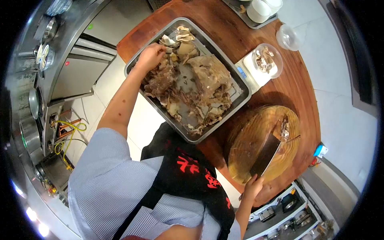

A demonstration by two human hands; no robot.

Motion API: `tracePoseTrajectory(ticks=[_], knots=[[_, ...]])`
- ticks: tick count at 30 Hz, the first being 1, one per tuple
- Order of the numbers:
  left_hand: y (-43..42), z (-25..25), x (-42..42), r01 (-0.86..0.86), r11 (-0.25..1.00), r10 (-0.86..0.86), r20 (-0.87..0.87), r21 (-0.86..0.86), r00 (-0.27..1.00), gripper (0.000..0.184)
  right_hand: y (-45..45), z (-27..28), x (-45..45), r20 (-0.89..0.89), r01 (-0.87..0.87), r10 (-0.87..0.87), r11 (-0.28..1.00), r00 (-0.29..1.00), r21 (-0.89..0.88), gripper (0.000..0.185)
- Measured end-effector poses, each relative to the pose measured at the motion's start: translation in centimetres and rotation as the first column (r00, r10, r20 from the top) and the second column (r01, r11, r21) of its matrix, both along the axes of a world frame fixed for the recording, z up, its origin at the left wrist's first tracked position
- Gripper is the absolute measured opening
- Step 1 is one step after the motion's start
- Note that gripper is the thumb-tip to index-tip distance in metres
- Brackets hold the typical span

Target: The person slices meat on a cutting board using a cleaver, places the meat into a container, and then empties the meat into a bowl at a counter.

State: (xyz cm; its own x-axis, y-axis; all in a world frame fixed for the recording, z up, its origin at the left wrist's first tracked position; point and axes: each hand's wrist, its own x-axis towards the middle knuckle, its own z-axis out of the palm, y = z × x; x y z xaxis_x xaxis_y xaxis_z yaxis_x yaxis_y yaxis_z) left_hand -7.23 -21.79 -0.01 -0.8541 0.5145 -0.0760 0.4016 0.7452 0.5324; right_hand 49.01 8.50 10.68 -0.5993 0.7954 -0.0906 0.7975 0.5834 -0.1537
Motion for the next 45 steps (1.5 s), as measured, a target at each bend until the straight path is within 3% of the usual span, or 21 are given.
tracePoseTrajectory(ticks=[3, 9, 12, 15, 19, 22, 25, 28, 31, 32, 33, 34, 36, 38, 41, 43, 45], knots=[[0.5, -1.4, 1.0, 0.186, 0.982, -0.176, -0.239, 0.021, 0.955, 0.024, -0.2, -0.2, 0.1, 0.010, -0.015, 0.015, 0.999, 1.000, 0.040, 0.026], [1.9, 0.9, 1.5, 0.174, 0.972, -0.178, -0.012, -0.155, 0.984, 0.022, 0.2, -0.7, 1.0, 0.039, -0.002, 0.001, 1.000, 0.999, 0.027, 0.029], [0.4, -0.1, 1.6, 0.209, 0.967, -0.226, -0.112, -0.143, 0.968, 0.021, 0.3, -0.7, 0.7, 0.052, 0.008, -0.010, 0.999, 0.999, 0.036, 0.030], [-0.6, 0.6, 4.1, 0.130, 0.981, -0.158, -0.198, -0.146, 0.968, 0.020, 0.0, -0.1, 0.2, 0.035, 0.025, -0.026, 0.999, 0.999, 0.027, 0.031], [0.3, 0.6, 7.3, 0.098, 0.992, -0.111, -0.182, -0.082, 0.977, 0.021, 0.4, -0.9, 1.0, -0.021, -0.017, 0.018, 0.998, 1.000, 0.055, 0.032], [2.9, 2.3, 9.8, 0.037, 0.996, -0.053, 0.220, 0.076, 0.974, 0.023, 0.4, -0.6, 0.6, 0.008, -0.034, 0.033, 0.998, 0.999, 0.053, 0.032], [4.4, 1.6, 12.0, 0.120, 0.982, -0.135, 0.099, 0.149, 0.986, 0.025, 0.8, -1.3, 1.3, -0.065, -0.046, 0.048, 0.999, 0.997, 0.029, 0.031], [4.5, 1.8, 12.8, 0.081, 0.966, -0.085, 0.006, 0.244, 0.996, 0.023, 0.7, -0.8, 0.9, 0.008, 0.009, -0.008, 1.000, 1.000, -0.012, 0.029], [2.1, 0.9, 10.0, -0.083, 0.946, 0.123, -0.109, 0.312, 0.986, 0.020, 0.5, -1.1, 1.1, -0.007, 0.009, -0.009, 1.000, 1.000, 0.014, 0.027], [0.8, 1.3, 8.5, -0.123, 0.959, 0.155, -0.109, 0.254, 0.982, 0.016, 0.7, -1.4, 1.5, -0.001, -0.005, 0.005, 1.000, 1.000, 0.026, 0.027], [-0.4, -0.1, 7.5, -0.139, 0.938, 0.231, -0.277, 0.317, 0.933, 0.014, 1.1, -1.9, 2.1, 0.008, -0.018, 0.018, 0.999, 1.000, 0.038, 0.027], [-1.5, -0.8, 6.4, -0.138, 0.924, 0.256, -0.306, 0.356, 0.917, 0.013, 1.2, -2.2, 2.6, 0.017, -0.032, 0.032, 0.998, 0.999, 0.049, 0.026], [-3.1, -0.2, 4.7, -0.176, 0.956, 0.215, -0.155, 0.234, 0.964, 0.016, 0.7, -1.4, 1.9, 0.023, -0.026, 0.025, 0.999, 0.999, 0.038, 0.026], [-3.8, 0.3, 4.1, -0.192, 0.924, 0.201, 0.009, 0.331, 0.980, 0.021, 0.5, -1.2, 1.3, 0.017, -0.032, 0.031, 0.999, 0.999, 0.043, 0.026], [-4.7, 0.3, 3.8, -0.196, 0.936, 0.220, -0.049, 0.291, 0.974, 0.016, 0.3, -1.2, 1.2, 0.029, -0.037, 0.035, 0.998, 0.999, 0.053, 0.024], [-5.3, 0.3, 4.2, -0.076, 0.979, 0.090, -0.068, 0.190, 0.994, 0.016, 0.3, -0.8, 0.8, 0.080, -0.010, 0.006, 0.999, 0.997, 0.052, 0.023], [-5.3, 0.7, 5.0, 0.015, 0.996, -0.006, -0.097, 0.091, 0.995, 0.017, -0.1, -0.4, 0.2, 0.019, -0.016, 0.015, 0.999, 1.000, 0.042, 0.023]])
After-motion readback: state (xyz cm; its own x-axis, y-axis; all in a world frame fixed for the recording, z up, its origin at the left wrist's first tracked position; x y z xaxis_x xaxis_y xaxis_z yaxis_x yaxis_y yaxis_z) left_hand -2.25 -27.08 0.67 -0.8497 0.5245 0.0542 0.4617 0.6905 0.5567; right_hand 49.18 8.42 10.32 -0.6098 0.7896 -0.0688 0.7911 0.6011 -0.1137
